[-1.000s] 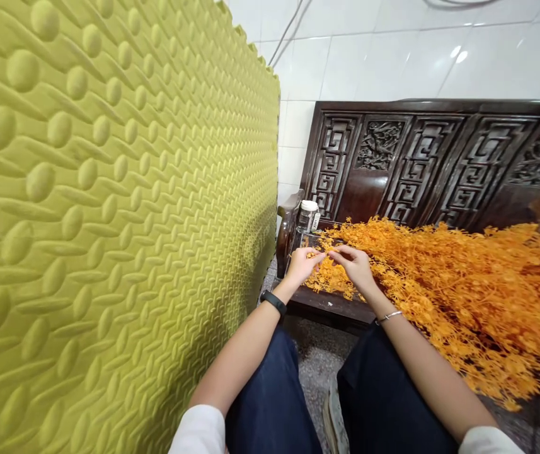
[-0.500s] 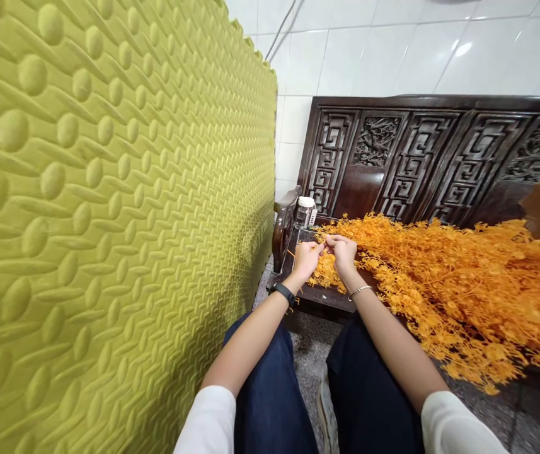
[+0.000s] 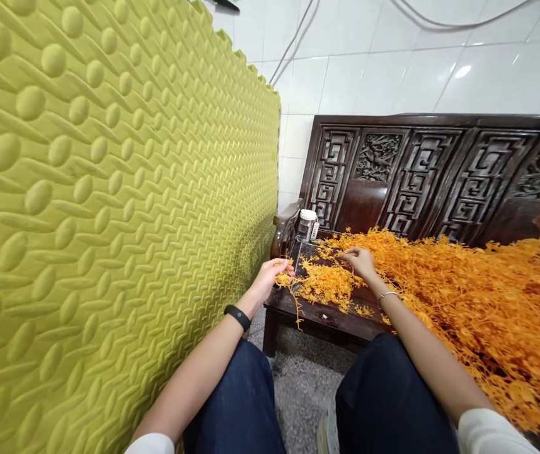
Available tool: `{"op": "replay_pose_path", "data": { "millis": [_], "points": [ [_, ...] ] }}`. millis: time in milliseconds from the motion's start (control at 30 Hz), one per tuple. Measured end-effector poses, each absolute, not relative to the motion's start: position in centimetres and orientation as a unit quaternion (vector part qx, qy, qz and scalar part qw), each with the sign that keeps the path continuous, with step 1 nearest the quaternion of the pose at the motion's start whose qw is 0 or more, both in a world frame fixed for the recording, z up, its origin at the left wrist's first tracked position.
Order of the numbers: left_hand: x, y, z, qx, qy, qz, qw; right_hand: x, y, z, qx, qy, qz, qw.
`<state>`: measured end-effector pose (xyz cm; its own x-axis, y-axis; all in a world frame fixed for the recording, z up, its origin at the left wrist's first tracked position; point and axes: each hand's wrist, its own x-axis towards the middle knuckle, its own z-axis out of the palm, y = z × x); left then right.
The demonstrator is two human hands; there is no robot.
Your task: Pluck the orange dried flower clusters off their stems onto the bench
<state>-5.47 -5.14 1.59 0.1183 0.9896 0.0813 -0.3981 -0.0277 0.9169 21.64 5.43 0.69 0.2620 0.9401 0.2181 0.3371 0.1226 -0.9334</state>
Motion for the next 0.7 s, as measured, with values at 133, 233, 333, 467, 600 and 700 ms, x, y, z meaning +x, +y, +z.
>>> {"op": "replay_pose_path", "data": {
  "millis": [133,233,333,467,600,700],
  "points": [
    [-6.2,-5.4,2.3,0.431,0.313,0.580,0.616,21.5,6.2,-0.2,-0.608,-0.562,0.261,0.496],
    [-6.1,-5.6,2.7,0.466,0.316,0.578,0.590,21.1,4.7,0.5,-0.584,-0.584,0.263,0.499],
    [-5.6,-5.5,2.7,0.509,0.331,0.564,0.560,19.2,1.3,2.5,-0.454,-0.657,0.288,0.528],
    [-4.6,-5.3,2.5,0.553,0.338,0.535,0.542,16.1,-2.9,4.7,-0.358,-0.806,0.202,0.426],
    [-3.9,-5.2,2.7,0.570,0.357,0.542,0.504,15.1,-3.9,4.8,-0.360,-0.851,0.172,0.341],
    [-3.7,-5.3,2.9,0.570,0.395,0.556,0.457,15.3,-3.6,4.5,-0.349,-0.839,0.267,0.319]
  ]
}}
